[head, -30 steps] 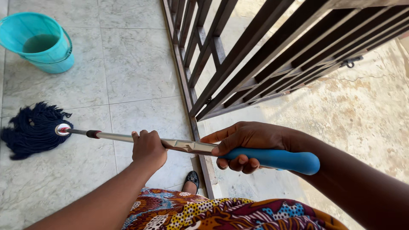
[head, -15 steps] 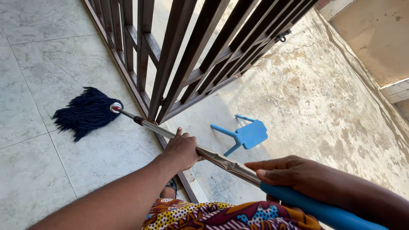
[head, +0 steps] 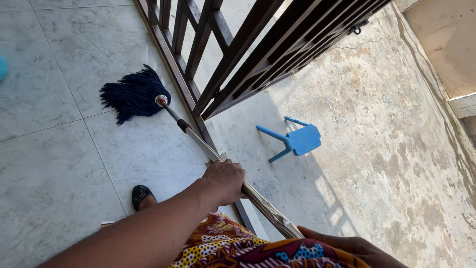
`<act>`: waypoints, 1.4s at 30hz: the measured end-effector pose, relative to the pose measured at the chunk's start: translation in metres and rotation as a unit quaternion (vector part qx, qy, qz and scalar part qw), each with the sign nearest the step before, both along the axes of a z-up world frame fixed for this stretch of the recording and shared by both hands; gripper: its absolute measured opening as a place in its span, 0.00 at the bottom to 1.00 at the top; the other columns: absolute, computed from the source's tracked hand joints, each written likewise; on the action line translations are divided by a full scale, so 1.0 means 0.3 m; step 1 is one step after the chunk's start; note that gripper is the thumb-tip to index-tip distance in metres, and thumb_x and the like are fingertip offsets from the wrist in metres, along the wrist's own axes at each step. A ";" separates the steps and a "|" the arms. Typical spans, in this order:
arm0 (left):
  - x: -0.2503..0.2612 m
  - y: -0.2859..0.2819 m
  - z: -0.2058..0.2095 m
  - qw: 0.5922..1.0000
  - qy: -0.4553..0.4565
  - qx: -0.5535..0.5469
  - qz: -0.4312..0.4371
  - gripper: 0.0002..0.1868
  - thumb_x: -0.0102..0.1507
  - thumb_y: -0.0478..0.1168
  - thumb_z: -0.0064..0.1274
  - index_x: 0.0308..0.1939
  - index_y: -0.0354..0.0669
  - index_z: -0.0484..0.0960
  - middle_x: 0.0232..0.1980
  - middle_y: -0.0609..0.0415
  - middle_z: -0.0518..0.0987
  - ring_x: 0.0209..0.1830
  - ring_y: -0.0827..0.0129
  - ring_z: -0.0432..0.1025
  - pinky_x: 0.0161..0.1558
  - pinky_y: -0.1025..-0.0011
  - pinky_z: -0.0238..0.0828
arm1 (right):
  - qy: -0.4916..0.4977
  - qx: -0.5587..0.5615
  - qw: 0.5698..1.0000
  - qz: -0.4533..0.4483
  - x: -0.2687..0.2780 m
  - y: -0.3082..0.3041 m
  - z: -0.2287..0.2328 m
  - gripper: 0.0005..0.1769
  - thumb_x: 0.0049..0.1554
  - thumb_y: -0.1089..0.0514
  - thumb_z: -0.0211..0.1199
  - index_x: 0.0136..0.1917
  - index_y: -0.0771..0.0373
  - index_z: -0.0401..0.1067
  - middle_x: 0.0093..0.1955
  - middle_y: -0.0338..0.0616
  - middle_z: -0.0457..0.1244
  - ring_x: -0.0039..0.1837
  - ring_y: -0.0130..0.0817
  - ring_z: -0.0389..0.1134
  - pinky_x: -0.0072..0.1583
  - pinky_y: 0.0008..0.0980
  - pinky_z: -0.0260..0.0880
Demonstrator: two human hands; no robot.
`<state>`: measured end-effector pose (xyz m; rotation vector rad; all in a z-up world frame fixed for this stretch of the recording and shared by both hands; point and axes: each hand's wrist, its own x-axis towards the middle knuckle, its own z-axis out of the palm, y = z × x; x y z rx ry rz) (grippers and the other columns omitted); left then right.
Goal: The person mops the tiled floor of a balcony using a mop and a bucket of water.
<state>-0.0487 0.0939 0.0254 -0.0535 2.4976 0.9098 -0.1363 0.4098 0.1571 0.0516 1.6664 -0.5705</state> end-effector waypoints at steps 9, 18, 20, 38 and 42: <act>0.251 -0.214 -0.127 0.994 -0.001 -0.077 0.079 0.19 0.62 0.50 0.63 0.50 0.45 0.79 0.61 0.54 0.74 0.72 0.59 0.61 0.75 0.55 0.51 | 0.019 -0.036 0.990 0.138 0.177 -0.387 -0.102 0.34 0.63 0.41 0.51 0.80 0.49 0.63 0.64 0.46 0.70 0.64 0.29 0.69 0.67 0.31 0.68; 0.629 -0.333 -0.199 0.959 -0.049 -0.150 0.236 0.13 0.63 0.50 0.59 0.45 0.48 0.79 0.56 0.58 0.76 0.66 0.63 0.66 0.64 0.58 0.67 | -0.185 -0.038 0.977 0.102 0.452 -0.712 0.027 0.32 0.68 0.45 0.39 0.85 0.37 0.45 0.32 0.38 0.59 0.26 0.20 0.57 0.28 0.22 0.62; 0.706 -0.271 -0.220 0.953 -0.065 -0.147 0.256 0.14 0.64 0.50 0.59 0.44 0.45 0.80 0.56 0.55 0.76 0.66 0.62 0.67 0.62 0.59 0.70 | -0.191 -0.052 0.974 0.111 0.501 -0.656 0.033 0.32 0.68 0.45 0.39 0.85 0.38 0.44 0.31 0.37 0.59 0.26 0.19 0.56 0.27 0.21 0.61; 0.981 0.971 -0.057 0.973 -0.131 -0.048 -0.182 0.20 0.62 0.51 0.61 0.53 0.44 0.80 0.59 0.47 0.76 0.70 0.50 0.63 0.67 0.49 0.60 | -0.075 -0.099 0.981 -0.147 1.190 0.833 -0.062 0.34 0.61 0.55 0.62 0.79 0.56 0.61 0.68 0.49 0.68 0.61 0.31 0.71 0.62 0.30 0.72; 1.046 1.048 -0.025 0.957 -0.104 -0.010 -0.270 0.17 0.63 0.51 0.57 0.49 0.46 0.84 0.51 0.47 0.82 0.59 0.53 0.75 0.61 0.49 0.69 | -0.065 -0.067 0.978 -0.188 1.352 0.929 -0.076 0.37 0.59 0.55 0.65 0.79 0.53 0.60 0.66 0.47 0.70 0.56 0.30 0.72 0.59 0.30 0.74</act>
